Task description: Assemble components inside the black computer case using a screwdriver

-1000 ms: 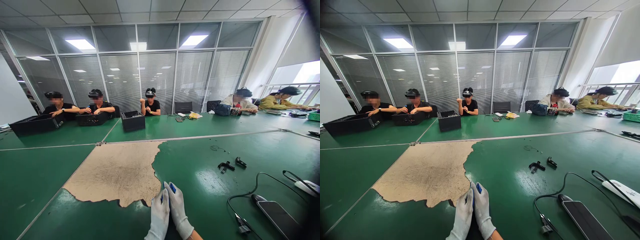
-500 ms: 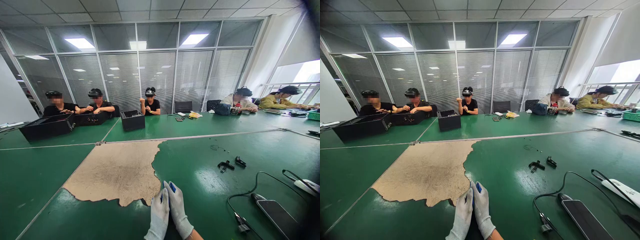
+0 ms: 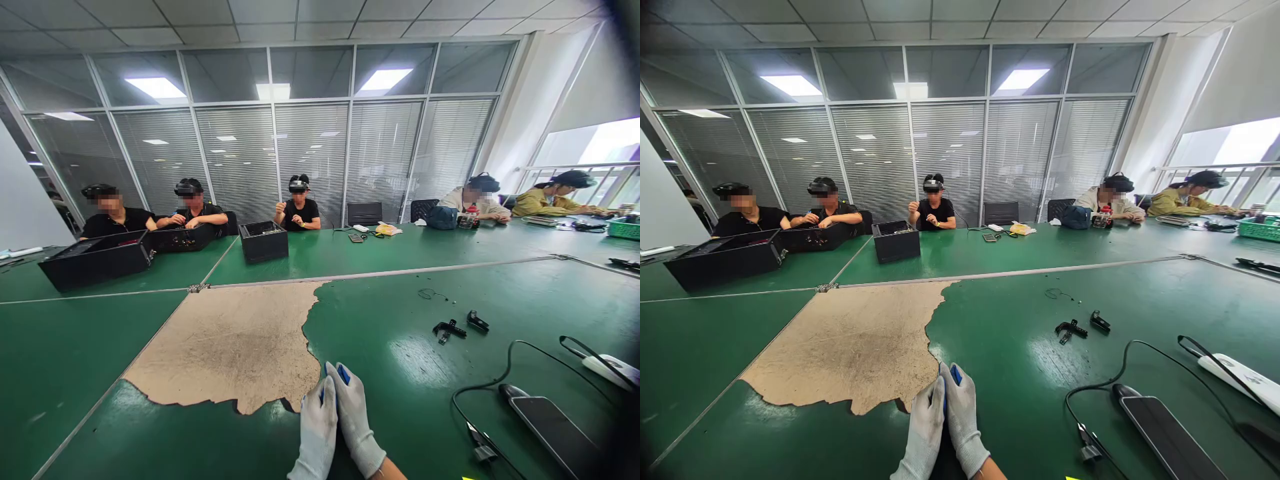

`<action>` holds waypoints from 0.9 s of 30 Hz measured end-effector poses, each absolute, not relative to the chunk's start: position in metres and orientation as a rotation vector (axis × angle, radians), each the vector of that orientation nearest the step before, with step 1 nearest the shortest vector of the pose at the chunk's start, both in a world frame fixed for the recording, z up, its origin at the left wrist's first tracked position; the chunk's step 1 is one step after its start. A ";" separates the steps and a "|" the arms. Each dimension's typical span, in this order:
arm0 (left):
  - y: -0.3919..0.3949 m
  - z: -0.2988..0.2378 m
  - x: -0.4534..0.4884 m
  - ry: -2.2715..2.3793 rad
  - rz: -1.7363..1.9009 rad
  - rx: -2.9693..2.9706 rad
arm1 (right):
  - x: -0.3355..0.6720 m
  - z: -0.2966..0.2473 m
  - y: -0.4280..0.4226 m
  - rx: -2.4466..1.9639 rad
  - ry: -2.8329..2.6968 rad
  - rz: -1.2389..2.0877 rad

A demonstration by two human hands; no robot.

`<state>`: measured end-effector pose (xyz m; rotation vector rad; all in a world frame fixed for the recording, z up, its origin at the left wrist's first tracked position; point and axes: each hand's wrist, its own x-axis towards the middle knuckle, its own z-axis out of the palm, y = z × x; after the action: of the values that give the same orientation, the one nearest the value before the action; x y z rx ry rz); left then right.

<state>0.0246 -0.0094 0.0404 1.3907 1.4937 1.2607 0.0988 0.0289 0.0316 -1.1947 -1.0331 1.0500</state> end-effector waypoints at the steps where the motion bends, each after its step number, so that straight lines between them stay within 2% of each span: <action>1: -0.009 0.040 0.025 1.492 1.262 1.390 | 0.099 0.031 0.029 -1.192 -1.031 1.047; 27: -0.007 0.033 0.024 1.539 1.271 1.377 | 0.098 0.025 0.031 -1.148 -1.038 1.037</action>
<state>0.0242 -0.0069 0.0332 1.3771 1.5389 1.2715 0.0976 0.0308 0.0253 -1.1477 -1.0376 1.0371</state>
